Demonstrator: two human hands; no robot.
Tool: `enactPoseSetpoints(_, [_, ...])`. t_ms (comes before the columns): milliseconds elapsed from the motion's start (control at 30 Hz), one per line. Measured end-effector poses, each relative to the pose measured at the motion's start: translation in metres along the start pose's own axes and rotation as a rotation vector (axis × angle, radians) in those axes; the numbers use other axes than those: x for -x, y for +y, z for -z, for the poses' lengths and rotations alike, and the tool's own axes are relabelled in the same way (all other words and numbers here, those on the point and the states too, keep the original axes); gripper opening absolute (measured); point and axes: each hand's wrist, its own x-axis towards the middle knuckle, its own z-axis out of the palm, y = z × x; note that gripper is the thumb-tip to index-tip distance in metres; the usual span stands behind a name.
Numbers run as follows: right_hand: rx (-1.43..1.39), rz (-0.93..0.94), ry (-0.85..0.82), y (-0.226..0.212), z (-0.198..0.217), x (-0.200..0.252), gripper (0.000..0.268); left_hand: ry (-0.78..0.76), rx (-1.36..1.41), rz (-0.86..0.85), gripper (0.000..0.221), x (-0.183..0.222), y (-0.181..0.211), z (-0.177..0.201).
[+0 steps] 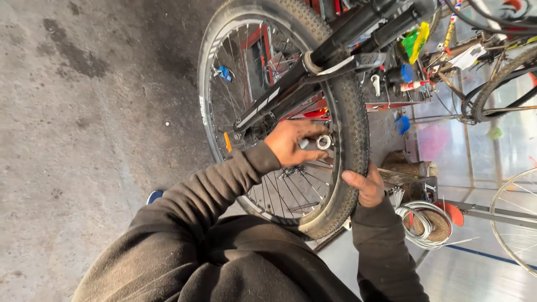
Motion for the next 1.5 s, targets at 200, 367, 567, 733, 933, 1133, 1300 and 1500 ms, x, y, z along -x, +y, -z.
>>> enactPoseSetpoints(200, [-0.49,-0.251,-0.184,-0.093,-0.035,-0.039,0.067,0.196,-0.168,0.028,0.044,-0.003,0.02,0.013])
enactPoseSetpoints(367, [-0.43,-0.185,-0.213,-0.062,-0.027,-0.026,0.08,0.204,-0.191,-0.008,0.045,0.001,0.006,0.002])
enactPoseSetpoints(567, [0.0,-0.208,-0.074,-0.093,-0.052,-0.014,0.069,0.174,-0.24,-0.092,0.044,0.001,-0.002,0.0])
enactPoseSetpoints(733, [-0.018,-0.288,0.01,-0.018,-0.016,-0.022,0.082,0.16,-0.541,-0.2,0.04,-0.003,0.01,-0.004])
enactPoseSetpoints(933, [-0.173,-0.063,-0.062,-0.028,-0.006,-0.031,0.082,0.002,-0.751,-0.223,0.022,-0.022,-0.008,-0.011])
enactPoseSetpoints(1133, [-0.234,-0.236,0.118,-0.025,-0.024,-0.03,0.071,-0.182,-0.321,0.003,0.019,-0.015,0.027,0.028])
enactPoseSetpoints(1300, [-0.287,-0.237,0.14,-0.035,-0.024,-0.033,0.07,0.029,0.028,0.215,0.02,0.004,0.013,0.009])
enactPoseSetpoints(1500, [-0.382,-0.243,0.132,-0.049,-0.032,-0.037,0.058,0.003,0.276,0.29,0.031,0.003,0.018,0.0])
